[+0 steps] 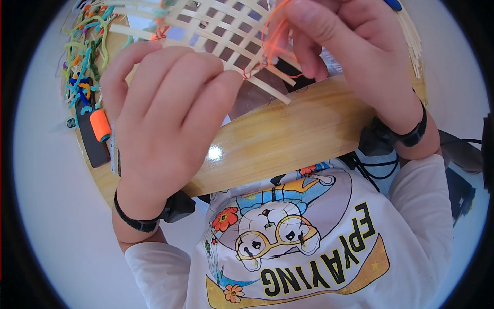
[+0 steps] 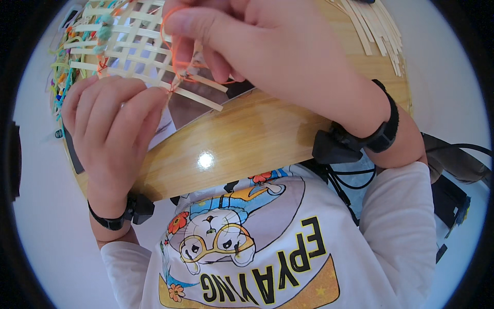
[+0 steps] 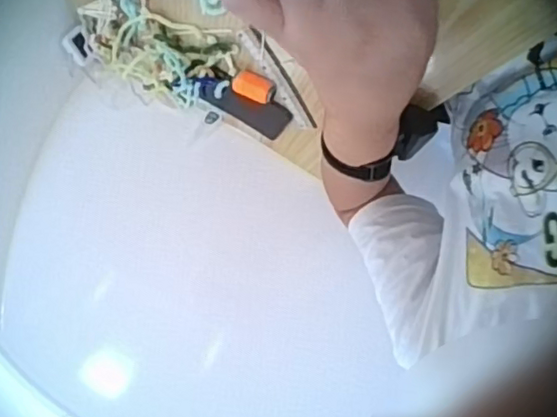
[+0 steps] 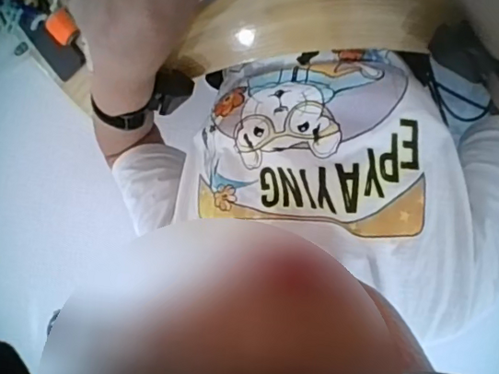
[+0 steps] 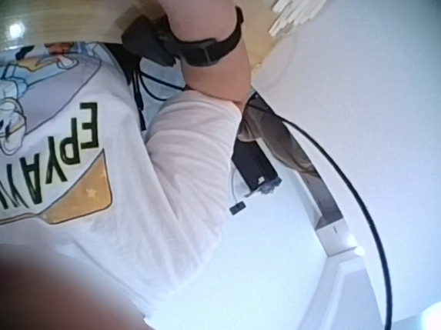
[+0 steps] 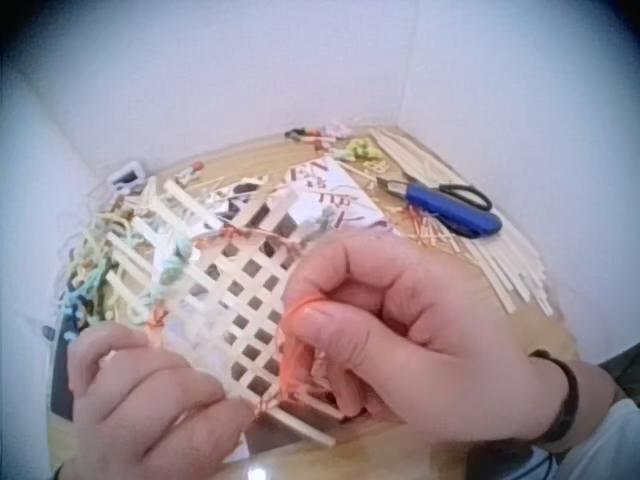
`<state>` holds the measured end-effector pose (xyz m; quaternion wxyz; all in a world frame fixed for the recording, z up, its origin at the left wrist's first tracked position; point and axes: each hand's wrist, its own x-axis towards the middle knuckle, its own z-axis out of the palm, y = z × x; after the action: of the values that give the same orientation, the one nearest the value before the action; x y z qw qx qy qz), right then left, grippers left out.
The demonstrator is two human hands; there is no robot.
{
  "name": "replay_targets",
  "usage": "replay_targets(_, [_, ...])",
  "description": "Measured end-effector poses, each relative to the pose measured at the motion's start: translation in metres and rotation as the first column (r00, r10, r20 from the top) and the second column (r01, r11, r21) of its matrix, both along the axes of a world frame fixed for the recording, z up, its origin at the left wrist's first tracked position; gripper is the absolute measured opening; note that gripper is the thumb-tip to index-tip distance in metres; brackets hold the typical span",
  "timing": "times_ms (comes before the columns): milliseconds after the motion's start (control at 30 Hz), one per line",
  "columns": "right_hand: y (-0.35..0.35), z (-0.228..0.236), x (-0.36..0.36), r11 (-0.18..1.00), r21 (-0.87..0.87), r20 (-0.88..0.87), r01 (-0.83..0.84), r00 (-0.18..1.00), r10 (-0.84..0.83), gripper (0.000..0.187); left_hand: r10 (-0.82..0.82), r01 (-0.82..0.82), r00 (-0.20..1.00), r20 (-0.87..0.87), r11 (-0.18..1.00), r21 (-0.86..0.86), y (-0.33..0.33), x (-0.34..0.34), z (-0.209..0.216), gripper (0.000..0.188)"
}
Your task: The recorder is weaving together flat bamboo strips and securing them with orange thread to create a mat or structure.
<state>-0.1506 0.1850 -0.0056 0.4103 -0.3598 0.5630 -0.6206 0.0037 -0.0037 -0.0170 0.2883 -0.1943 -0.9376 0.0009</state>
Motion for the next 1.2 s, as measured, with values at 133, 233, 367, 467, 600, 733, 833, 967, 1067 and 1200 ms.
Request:
replay_targets(133, [-0.004,-0.003,0.01,0.983,-0.097,0.046,0.153,0.988,-0.15,0.012,0.046,-0.046,0.999,0.004,0.999,0.008,0.002,0.002,0.004,0.024])
replay_targets(233, [-0.002,0.004,0.004,0.997,-0.081,0.208,-0.015,0.978,0.031,0.013,0.079,-0.079,0.997,-0.016,0.997,0.013,0.005,0.005,0.004,0.023])
replay_targets(367, [-0.001,-0.002,0.006,0.993,-0.102,0.076,-0.057,0.995,0.065,0.012,0.08,-0.085,0.995,0.06,0.993,0.083,0.002,0.003,0.007,0.021])
replay_targets(467, [0.0,-0.002,0.009,0.993,-0.105,-0.061,-0.048,0.997,0.042,0.011,0.08,-0.099,0.99,0.119,0.982,0.158,0.0,0.001,0.007,0.019])
replay_targets(600, [-0.002,-0.004,0.009,0.993,-0.112,-0.24,-0.035,0.971,0.007,0.011,0.101,-0.15,0.976,0.191,0.952,0.266,0.003,0.002,0.008,0.016])
replay_targets(733, [0.006,-0.002,0.011,0.992,-0.122,-0.41,-0.025,0.912,-0.027,0.01,0.089,-0.156,0.974,0.21,0.933,0.325,0.003,0.002,0.006,0.017])
replay_targets(833, [0.004,-0.003,0.011,0.992,-0.129,-0.529,-0.015,0.847,-0.056,0.01,0.091,-0.162,0.973,0.214,0.925,0.343,0.003,0.0,0.005,0.017])
replay_targets(967, [0.004,-0.007,0.0,0.99,-0.142,-0.676,-0.009,0.731,-0.091,0.01,0.078,-0.096,0.991,0.105,0.98,0.174,0.0,0.001,0.005,0.019])
replay_targets(1067, [0.007,-0.008,-0.001,0.989,-0.149,-0.776,-0.006,0.62,-0.113,0.01,0.077,-0.075,0.997,-0.021,0.995,0.064,0.006,0.005,0.002,0.022])
replay_targets(1200, [0.011,-0.01,0.002,0.988,-0.153,-0.879,-0.006,0.458,-0.134,0.01,0.073,-0.074,0.995,-0.073,0.997,-0.019,0.011,0.007,0.002,0.029])
